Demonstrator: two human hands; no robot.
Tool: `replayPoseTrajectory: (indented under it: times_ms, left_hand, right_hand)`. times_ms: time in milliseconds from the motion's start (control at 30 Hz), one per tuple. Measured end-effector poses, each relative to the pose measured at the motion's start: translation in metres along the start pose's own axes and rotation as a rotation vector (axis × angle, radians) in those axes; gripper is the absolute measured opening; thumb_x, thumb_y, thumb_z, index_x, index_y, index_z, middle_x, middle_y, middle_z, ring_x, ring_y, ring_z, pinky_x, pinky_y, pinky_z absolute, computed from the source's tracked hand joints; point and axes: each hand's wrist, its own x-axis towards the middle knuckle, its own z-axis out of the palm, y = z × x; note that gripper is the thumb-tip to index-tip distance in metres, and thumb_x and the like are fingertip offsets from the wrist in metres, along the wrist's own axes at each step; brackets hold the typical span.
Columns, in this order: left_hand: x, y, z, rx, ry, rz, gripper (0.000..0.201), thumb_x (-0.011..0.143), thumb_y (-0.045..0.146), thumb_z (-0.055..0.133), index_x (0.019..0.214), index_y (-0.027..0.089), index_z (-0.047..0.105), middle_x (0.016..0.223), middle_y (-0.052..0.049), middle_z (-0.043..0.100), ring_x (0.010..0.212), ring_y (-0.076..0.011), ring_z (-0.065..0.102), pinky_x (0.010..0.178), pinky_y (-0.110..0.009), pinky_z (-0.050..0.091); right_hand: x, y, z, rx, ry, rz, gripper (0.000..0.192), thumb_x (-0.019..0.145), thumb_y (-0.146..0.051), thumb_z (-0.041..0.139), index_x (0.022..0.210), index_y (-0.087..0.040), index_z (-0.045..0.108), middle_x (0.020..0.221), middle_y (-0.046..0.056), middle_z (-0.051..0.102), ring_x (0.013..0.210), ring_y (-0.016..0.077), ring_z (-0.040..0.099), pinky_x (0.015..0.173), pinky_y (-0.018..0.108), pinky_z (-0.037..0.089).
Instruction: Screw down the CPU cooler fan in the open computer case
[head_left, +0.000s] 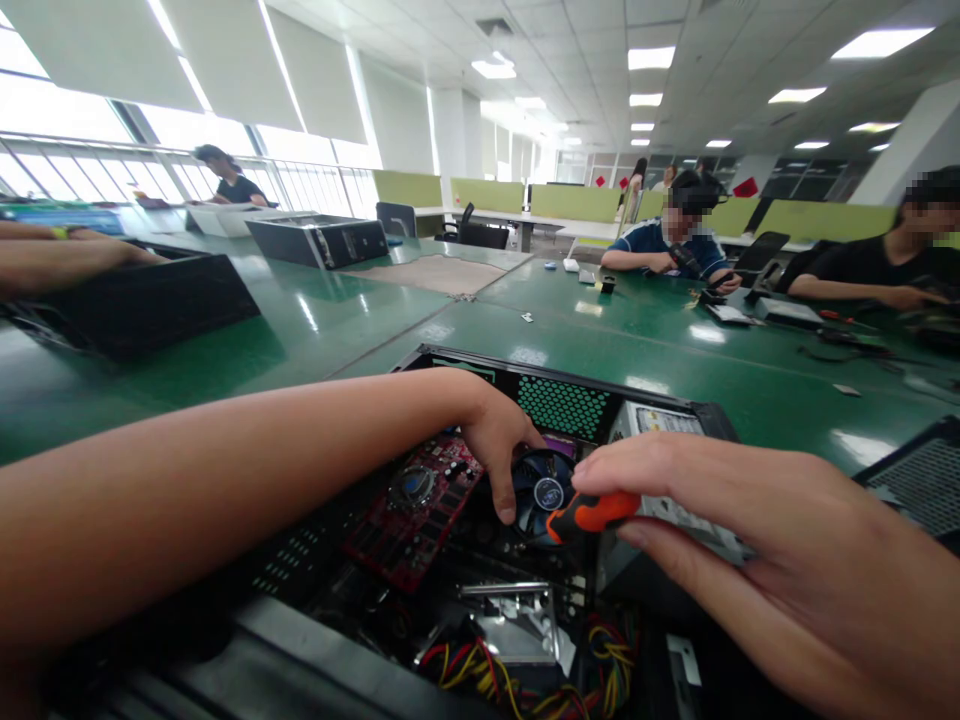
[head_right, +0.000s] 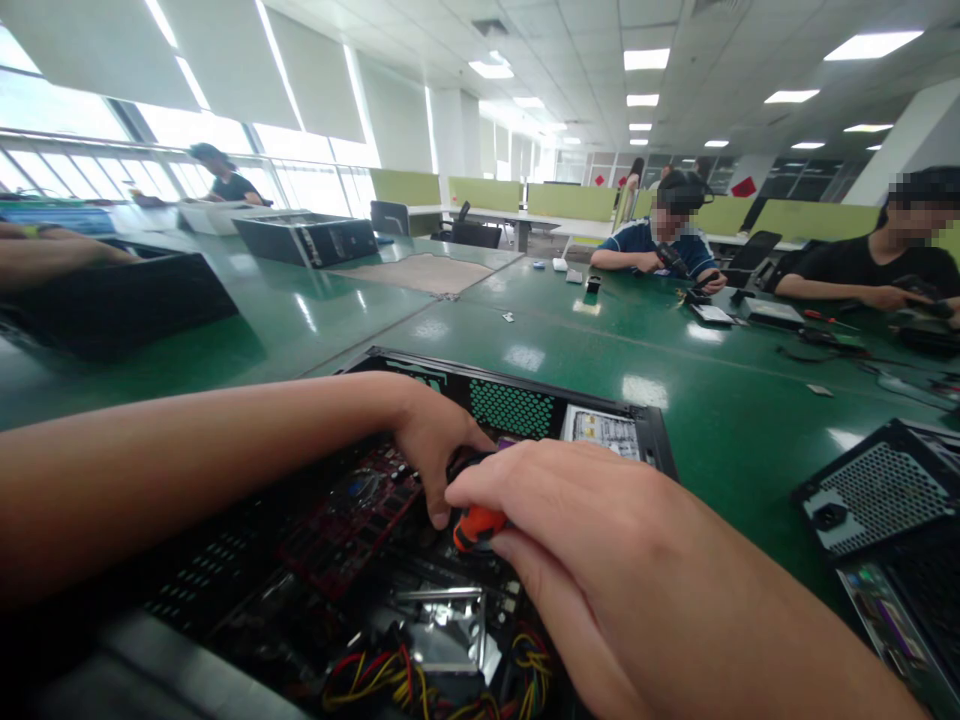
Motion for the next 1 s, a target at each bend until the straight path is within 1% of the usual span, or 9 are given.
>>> replayPoseTrajectory:
  times_ms: [100, 233, 400, 567, 633, 700, 800, 933, 1000]
  left_hand:
    - [-0.002, 0.003, -0.001, 0.015, -0.011, 0.000, 0.089, 0.057, 0.052, 0.098, 0.140, 0.029, 0.077, 0.135, 0.002, 0.081, 0.129, -0.0332, 0.071, 0.115, -0.037, 0.053]
    - [-0.003, 0.003, -0.002, 0.020, -0.007, -0.002, 0.088, 0.057, 0.053, 0.098, 0.139, 0.029, 0.077, 0.134, 0.002, 0.082, 0.128, -0.0339, 0.072, 0.115, -0.038, 0.053]
    - [-0.002, 0.003, -0.001, 0.020, -0.001, -0.007, 0.087, 0.057, 0.053, 0.098, 0.138, 0.031, 0.078, 0.132, 0.003, 0.082, 0.129, -0.0343, 0.071, 0.114, -0.038, 0.054]
    - [0.001, 0.000, -0.001, 0.013, 0.002, 0.000, 0.089, 0.055, 0.052, 0.099, 0.139, 0.029, 0.078, 0.133, 0.002, 0.082, 0.128, -0.0346, 0.071, 0.114, -0.038, 0.054]
    - [0.002, -0.001, -0.001, 0.002, 0.001, 0.012, 0.088, 0.055, 0.052, 0.099, 0.138, 0.029, 0.078, 0.132, 0.002, 0.083, 0.128, -0.0345, 0.072, 0.114, -0.038, 0.054]
    - [0.002, -0.001, -0.001, -0.006, 0.004, 0.012, 0.086, 0.054, 0.051, 0.099, 0.135, 0.029, 0.080, 0.130, 0.002, 0.083, 0.128, -0.0347, 0.072, 0.113, -0.038, 0.055]
    - [0.001, 0.001, -0.001, -0.024, 0.010, 0.012, 0.086, 0.053, 0.050, 0.100, 0.135, 0.028, 0.080, 0.131, 0.001, 0.083, 0.128, -0.0345, 0.072, 0.113, -0.037, 0.055]
    - [0.000, 0.004, -0.001, -0.057, -0.008, 0.004, 0.091, 0.053, 0.047, 0.100, 0.139, 0.027, 0.078, 0.132, 0.001, 0.083, 0.125, -0.0335, 0.074, 0.111, -0.037, 0.056]
    - [0.001, 0.005, -0.001, -0.057, -0.010, -0.001, 0.092, 0.053, 0.046, 0.100, 0.140, 0.029, 0.077, 0.132, 0.001, 0.083, 0.125, -0.0337, 0.074, 0.111, -0.038, 0.057]
  right_hand:
    - [-0.001, 0.001, 0.000, -0.015, -0.006, 0.014, 0.035, 0.107, -0.021, 0.060, 0.136, -0.038, 0.068, 0.134, -0.007, 0.084, 0.115, 0.0116, 0.081, 0.103, 0.020, 0.062]
    - [0.000, -0.001, 0.000, -0.042, -0.014, -0.007, 0.035, 0.108, -0.018, 0.056, 0.135, -0.034, 0.070, 0.133, -0.004, 0.084, 0.113, 0.0125, 0.082, 0.100, 0.022, 0.063]
    - [-0.002, -0.002, 0.000, -0.038, -0.039, -0.021, 0.036, 0.109, -0.015, 0.051, 0.135, -0.037, 0.064, 0.131, -0.011, 0.083, 0.115, 0.0072, 0.080, 0.105, 0.019, 0.059]
    - [-0.003, -0.001, 0.000, -0.028, -0.033, -0.013, 0.036, 0.110, -0.017, 0.053, 0.137, -0.038, 0.063, 0.134, -0.010, 0.082, 0.116, 0.0065, 0.079, 0.105, 0.017, 0.057]
    - [-0.001, -0.001, 0.001, -0.016, -0.051, -0.015, 0.037, 0.108, -0.014, 0.053, 0.135, -0.037, 0.066, 0.131, -0.007, 0.083, 0.113, 0.0103, 0.080, 0.103, 0.022, 0.060]
    - [-0.001, -0.002, 0.003, 0.002, -0.059, 0.003, 0.034, 0.104, -0.014, 0.058, 0.128, -0.034, 0.073, 0.123, -0.001, 0.086, 0.108, 0.0178, 0.082, 0.097, 0.029, 0.065]
    - [-0.009, 0.000, 0.006, 0.007, -0.019, 0.057, 0.027, 0.098, -0.022, 0.070, 0.122, -0.031, 0.079, 0.108, 0.006, 0.087, 0.102, 0.0266, 0.082, 0.089, 0.036, 0.067]
    - [-0.028, 0.008, 0.007, -0.011, 0.005, 0.086, 0.023, 0.097, -0.030, 0.075, 0.120, -0.030, 0.081, 0.100, 0.006, 0.085, 0.096, 0.0272, 0.081, 0.086, 0.037, 0.066]
    - [-0.030, 0.010, 0.006, -0.013, -0.001, 0.095, 0.022, 0.097, -0.032, 0.075, 0.119, -0.030, 0.081, 0.099, 0.007, 0.084, 0.095, 0.0267, 0.080, 0.086, 0.037, 0.066]
